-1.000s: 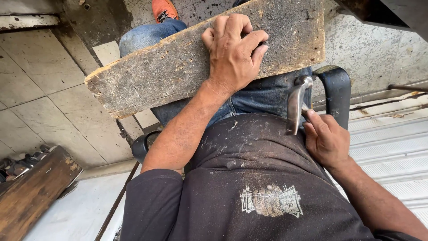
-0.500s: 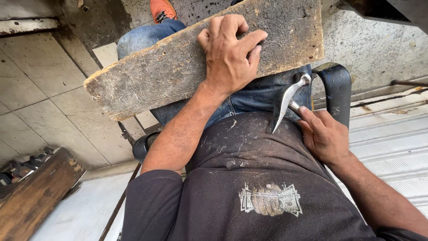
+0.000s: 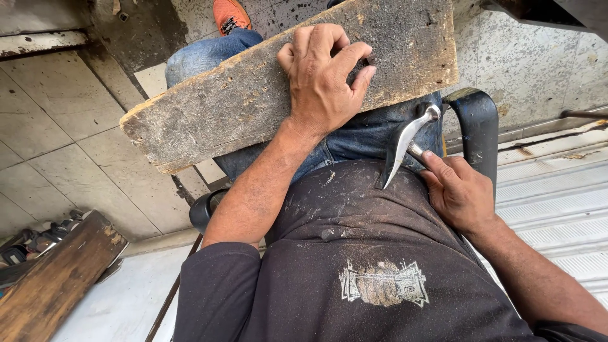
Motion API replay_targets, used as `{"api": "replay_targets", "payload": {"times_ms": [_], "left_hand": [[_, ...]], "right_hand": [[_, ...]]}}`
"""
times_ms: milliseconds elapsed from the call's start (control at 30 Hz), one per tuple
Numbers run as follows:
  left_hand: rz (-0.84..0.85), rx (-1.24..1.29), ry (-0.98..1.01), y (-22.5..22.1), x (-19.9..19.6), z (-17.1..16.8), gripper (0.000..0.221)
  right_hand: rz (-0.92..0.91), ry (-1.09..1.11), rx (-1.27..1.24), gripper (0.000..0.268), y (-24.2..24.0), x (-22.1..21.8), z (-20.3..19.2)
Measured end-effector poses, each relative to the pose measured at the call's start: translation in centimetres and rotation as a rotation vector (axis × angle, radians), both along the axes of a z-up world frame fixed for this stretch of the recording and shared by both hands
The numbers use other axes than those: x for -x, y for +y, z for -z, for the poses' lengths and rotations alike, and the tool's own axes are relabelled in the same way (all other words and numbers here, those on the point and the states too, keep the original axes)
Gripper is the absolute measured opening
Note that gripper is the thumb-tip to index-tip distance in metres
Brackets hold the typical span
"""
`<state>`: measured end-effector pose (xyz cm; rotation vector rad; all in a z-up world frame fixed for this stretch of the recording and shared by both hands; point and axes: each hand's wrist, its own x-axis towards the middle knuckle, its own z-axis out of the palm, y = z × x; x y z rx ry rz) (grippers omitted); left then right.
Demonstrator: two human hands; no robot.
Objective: Hammering small nails into a piece of material on a wooden block for shoe repair.
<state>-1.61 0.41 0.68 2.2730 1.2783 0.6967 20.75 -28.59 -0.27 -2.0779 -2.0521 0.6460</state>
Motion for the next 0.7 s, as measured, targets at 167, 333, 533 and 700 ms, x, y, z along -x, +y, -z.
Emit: {"api": "replay_targets", "payload": {"times_ms": [167,333,533,700], "left_hand": [[0.007,-0.014,0.012,-0.05,-0.01,0.04,0.029],[0.028,-0.02,0.032,0.02,0.17,0.45,0.028],[0.024,-0.017,0.02,-0.02,-0.03,0.45,0.018],[0.018,-0.082,0.042,-0.1,-0.15,0.38,0.021]], "right_hand": [[0.001,0.0,0.01,0.053,0.07,0.1,-0.12],[0.007,-0.004,0.049,0.053,0.05,0.17,-0.11],[-0.005,-0.005,0.03,0.052,0.1,0.25,-0.12],[0.005,0.016,0.041,0.053,0.32,0.37,-0.21]]}}
